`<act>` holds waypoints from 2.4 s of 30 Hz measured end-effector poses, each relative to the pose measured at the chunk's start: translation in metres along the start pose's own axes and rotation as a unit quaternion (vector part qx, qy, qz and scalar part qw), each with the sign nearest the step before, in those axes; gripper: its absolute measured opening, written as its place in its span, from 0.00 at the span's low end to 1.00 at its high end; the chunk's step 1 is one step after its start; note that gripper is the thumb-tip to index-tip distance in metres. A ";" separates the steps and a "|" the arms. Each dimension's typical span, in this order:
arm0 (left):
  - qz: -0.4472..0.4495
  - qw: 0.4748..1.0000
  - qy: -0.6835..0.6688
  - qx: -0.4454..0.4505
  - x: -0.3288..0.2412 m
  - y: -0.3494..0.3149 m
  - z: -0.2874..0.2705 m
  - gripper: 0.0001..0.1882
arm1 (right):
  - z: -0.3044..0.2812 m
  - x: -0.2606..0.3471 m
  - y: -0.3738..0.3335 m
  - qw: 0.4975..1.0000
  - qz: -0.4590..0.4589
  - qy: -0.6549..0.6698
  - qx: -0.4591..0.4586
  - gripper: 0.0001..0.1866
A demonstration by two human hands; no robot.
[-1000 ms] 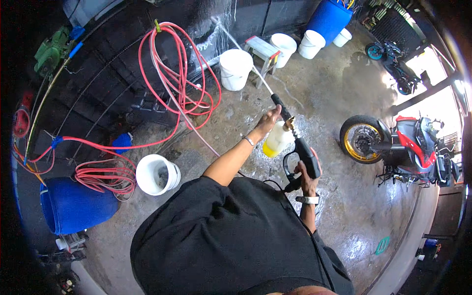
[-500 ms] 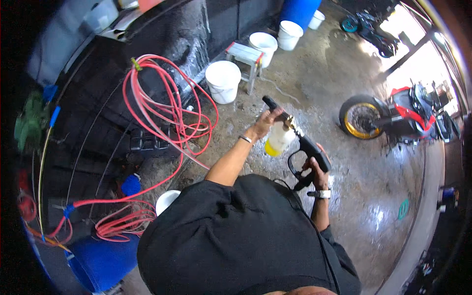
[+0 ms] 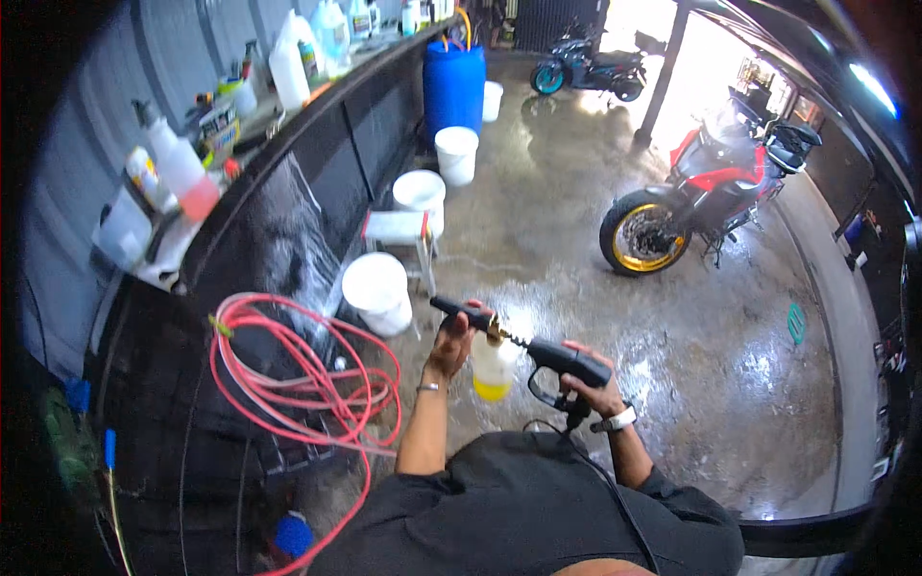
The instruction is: Assemble a foam cannon by attaching the bottle and nozzle components to a pressure washer gun.
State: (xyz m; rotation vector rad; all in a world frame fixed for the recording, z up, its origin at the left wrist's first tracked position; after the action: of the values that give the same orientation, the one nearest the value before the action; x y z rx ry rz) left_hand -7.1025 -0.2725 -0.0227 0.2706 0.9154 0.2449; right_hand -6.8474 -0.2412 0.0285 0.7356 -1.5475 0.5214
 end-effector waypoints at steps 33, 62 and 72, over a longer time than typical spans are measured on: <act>0.103 0.973 -0.020 -0.205 0.042 0.068 -0.014 0.21 | -0.073 -0.022 0.084 0.988 -0.107 -0.048 0.103 0.29; 0.060 0.993 -0.051 -0.085 0.053 0.079 -0.033 0.33 | -0.066 -0.049 0.078 0.991 -0.103 -0.075 0.040 0.29; 0.000 0.979 0.071 -0.193 0.038 0.070 -0.016 0.25 | -0.071 -0.062 0.082 0.994 0.017 0.094 0.053 0.28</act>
State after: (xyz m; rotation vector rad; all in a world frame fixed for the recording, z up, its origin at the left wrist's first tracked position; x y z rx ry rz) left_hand -7.0998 -0.1922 -0.0375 -0.1077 0.9865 0.4402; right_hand -6.8553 -0.1249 -0.0170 0.7209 -1.3662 0.6826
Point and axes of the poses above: each hand's wrist, its own y-axis towards the middle knuckle, its own z-axis out of the palm, x = y × z, the point moved 5 cm from there along y, towards the middle knuckle, and after that the axes turned 7 degrees about x, right-handed, at the moved point
